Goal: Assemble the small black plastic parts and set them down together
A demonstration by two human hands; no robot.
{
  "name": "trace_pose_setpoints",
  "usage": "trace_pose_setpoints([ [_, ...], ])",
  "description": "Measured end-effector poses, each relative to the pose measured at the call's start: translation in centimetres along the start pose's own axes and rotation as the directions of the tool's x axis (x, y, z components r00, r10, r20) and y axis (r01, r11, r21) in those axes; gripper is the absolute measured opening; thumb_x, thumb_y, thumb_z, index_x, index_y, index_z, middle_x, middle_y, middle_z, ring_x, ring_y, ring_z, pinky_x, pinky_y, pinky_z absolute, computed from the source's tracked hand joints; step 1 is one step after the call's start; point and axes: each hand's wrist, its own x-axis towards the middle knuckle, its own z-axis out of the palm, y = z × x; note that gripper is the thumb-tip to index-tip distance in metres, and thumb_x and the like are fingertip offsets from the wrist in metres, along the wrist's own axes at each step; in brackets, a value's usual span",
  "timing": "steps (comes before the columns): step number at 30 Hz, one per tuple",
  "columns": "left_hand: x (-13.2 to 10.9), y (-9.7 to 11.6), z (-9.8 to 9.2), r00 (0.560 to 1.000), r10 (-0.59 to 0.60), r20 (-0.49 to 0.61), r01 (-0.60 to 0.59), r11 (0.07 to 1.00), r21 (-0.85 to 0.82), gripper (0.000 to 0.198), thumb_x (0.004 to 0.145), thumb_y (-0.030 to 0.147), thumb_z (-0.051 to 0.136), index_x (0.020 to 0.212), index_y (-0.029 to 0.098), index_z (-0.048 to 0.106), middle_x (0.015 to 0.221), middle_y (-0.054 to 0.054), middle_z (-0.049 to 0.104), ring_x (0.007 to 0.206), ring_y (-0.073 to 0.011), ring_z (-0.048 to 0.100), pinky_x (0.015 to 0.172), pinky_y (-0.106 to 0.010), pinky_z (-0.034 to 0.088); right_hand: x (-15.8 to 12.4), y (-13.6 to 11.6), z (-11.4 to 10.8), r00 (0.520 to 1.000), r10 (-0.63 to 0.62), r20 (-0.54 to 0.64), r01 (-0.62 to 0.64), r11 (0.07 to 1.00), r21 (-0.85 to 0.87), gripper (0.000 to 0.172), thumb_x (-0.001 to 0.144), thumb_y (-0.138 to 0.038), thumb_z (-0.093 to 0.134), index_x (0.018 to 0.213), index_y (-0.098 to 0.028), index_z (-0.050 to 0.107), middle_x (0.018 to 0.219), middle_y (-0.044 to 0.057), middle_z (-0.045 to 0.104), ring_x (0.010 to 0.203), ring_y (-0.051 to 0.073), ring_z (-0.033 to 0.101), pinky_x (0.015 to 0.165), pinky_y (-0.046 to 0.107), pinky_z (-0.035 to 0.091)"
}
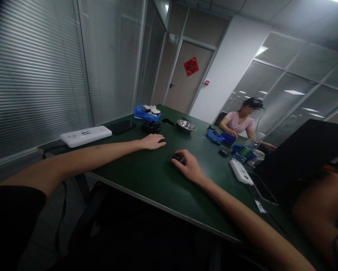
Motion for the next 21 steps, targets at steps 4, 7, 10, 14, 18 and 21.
trace_pose_setpoints([
  [4, -0.9, 0.9, -0.1, 0.994, 0.103, -0.035, -0.103, 0.995, -0.003, 0.058, 0.100, 0.052, 0.040, 0.140, 0.015, 0.057, 0.146, -0.014, 0.058, 0.134, -0.0301, 0.055, 0.112, -0.044, 0.042, 0.0, 0.3, 0.1, 0.999, 0.021, -0.034, -0.020, 1.000, 0.013, 0.035, 0.095, -0.047, 0.066, 0.121, -0.024, 0.062, 0.116, 0.008, 0.068, 0.093, 0.023, 0.067, 0.074, 0.036, 0.057],
  [7, -1.5, 1.9, 0.0, 0.965, 0.264, -0.004, -0.263, 0.963, -0.061, 0.048, 0.098, 0.043, 0.045, 0.137, 0.019, 0.060, 0.144, -0.010, 0.060, 0.132, -0.0267, 0.056, 0.112, -0.040, 0.041, 0.0, 0.5, 0.1, 0.999, 0.015, -0.048, -0.015, 1.000, 0.007, 0.032, 0.094, -0.046, 0.067, 0.117, -0.024, 0.064, 0.111, 0.007, 0.066, 0.090, 0.022, 0.066, 0.073, 0.035, 0.057],
  [10, -1.8, 2.8, 0.1, 0.911, 0.409, 0.043, -0.399, 0.904, -0.152, 0.047, 0.094, 0.036, 0.052, 0.137, 0.020, 0.060, 0.149, -0.008, 0.057, 0.136, -0.0255, 0.052, 0.117, -0.039, 0.036, 0.0, 0.3, 0.0, 0.999, -0.015, -0.051, 0.015, 1.000, 0.001, 0.029, 0.095, -0.044, 0.068, 0.115, -0.024, 0.066, 0.108, 0.007, 0.064, 0.090, 0.022, 0.064, 0.073, 0.035, 0.056],
  [14, -2.3, 3.8, -0.1, 0.820, 0.570, 0.056, -0.531, 0.794, -0.296, 0.052, 0.094, 0.043, 0.057, 0.141, 0.018, 0.059, 0.150, -0.010, 0.055, 0.139, -0.0248, 0.051, 0.119, -0.036, 0.035, -0.1, -0.1, -0.3, 0.996, -0.069, -0.054, 0.068, 0.998, -0.012, 0.029, 0.096, -0.043, 0.067, 0.119, -0.026, 0.069, 0.106, 0.006, 0.062, 0.092, 0.022, 0.063, 0.076, 0.036, 0.056],
  [18, -2.9, 4.4, -0.3, 0.838, 0.544, 0.041, -0.506, 0.804, -0.312, 0.065, 0.091, 0.064, 0.061, 0.137, 0.018, 0.063, 0.148, -0.011, 0.058, 0.139, -0.0284, 0.050, 0.118, -0.038, 0.035, -0.2, -0.3, -0.4, 0.995, -0.097, -0.017, 0.098, 0.995, 0.021, 0.034, 0.096, -0.042, 0.066, 0.126, -0.027, 0.068, 0.103, 0.006, 0.063, 0.089, 0.022, 0.063, 0.077, 0.037, 0.055],
  [21, -3.0, 4.6, -0.1, 0.823, 0.568, 0.008, -0.537, 0.783, -0.315, 0.057, 0.093, 0.063, 0.060, 0.132, 0.021, 0.067, 0.147, -0.010, 0.059, 0.136, -0.0280, 0.053, 0.116, -0.038, 0.037, -0.2, -0.3, -0.3, 0.994, -0.107, 0.017, 0.105, 0.992, 0.070, 0.038, 0.097, -0.041, 0.065, 0.132, -0.028, 0.064, 0.110, 0.006, 0.065, 0.092, 0.022, 0.064, 0.079, 0.038, 0.055],
])
